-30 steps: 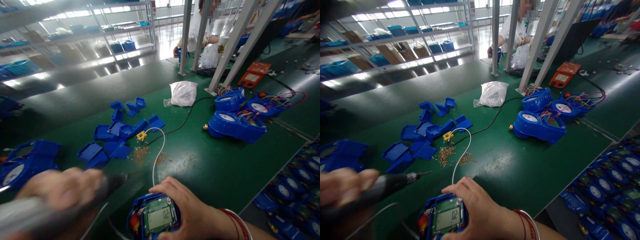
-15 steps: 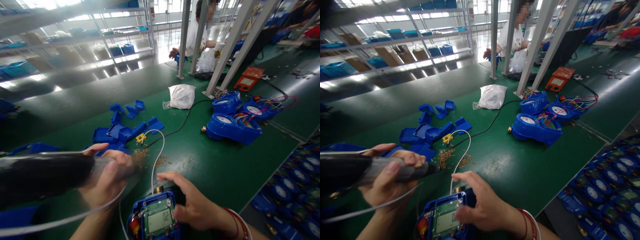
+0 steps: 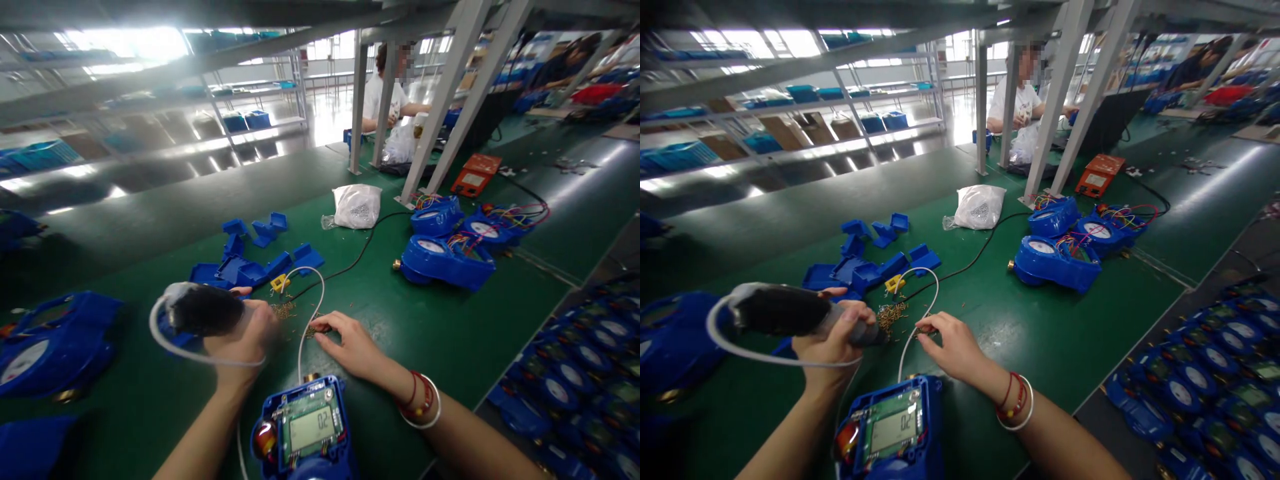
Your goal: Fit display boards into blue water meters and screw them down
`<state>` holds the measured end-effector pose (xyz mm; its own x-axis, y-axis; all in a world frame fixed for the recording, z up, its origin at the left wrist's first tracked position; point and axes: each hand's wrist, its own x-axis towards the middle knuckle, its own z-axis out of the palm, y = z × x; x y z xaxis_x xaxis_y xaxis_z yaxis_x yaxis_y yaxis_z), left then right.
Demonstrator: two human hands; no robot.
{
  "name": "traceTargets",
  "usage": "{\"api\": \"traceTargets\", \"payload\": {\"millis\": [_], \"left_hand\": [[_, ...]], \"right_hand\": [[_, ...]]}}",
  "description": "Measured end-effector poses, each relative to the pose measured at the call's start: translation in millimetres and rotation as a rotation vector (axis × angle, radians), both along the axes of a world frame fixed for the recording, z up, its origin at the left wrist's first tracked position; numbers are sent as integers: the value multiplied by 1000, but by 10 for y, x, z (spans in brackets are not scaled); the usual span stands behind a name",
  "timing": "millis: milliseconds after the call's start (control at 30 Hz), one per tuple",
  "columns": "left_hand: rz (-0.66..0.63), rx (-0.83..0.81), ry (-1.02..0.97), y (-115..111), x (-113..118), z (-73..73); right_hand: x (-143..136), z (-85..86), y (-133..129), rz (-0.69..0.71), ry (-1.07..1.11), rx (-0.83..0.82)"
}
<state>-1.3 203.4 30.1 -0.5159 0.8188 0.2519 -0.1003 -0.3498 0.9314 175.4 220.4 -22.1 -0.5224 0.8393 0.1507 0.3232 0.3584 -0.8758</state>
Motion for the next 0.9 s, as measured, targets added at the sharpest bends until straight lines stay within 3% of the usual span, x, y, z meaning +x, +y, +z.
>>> {"api": "traceTargets", "payload": {"millis": [100,400,600,900], "left_hand": [[-17,28,-23,-20,-15,37],[-197,170,-76,-217,66,476],[-282,246,-31,-295,61,563],[-265,238,-24,-439,81,649]], "right_hand": [[3,-13,-8,1,-8,16],[-182,9,32,50,7,128],[-234,-9,19,41,80,141],[-186,103,-66,-8,207,99]]}}
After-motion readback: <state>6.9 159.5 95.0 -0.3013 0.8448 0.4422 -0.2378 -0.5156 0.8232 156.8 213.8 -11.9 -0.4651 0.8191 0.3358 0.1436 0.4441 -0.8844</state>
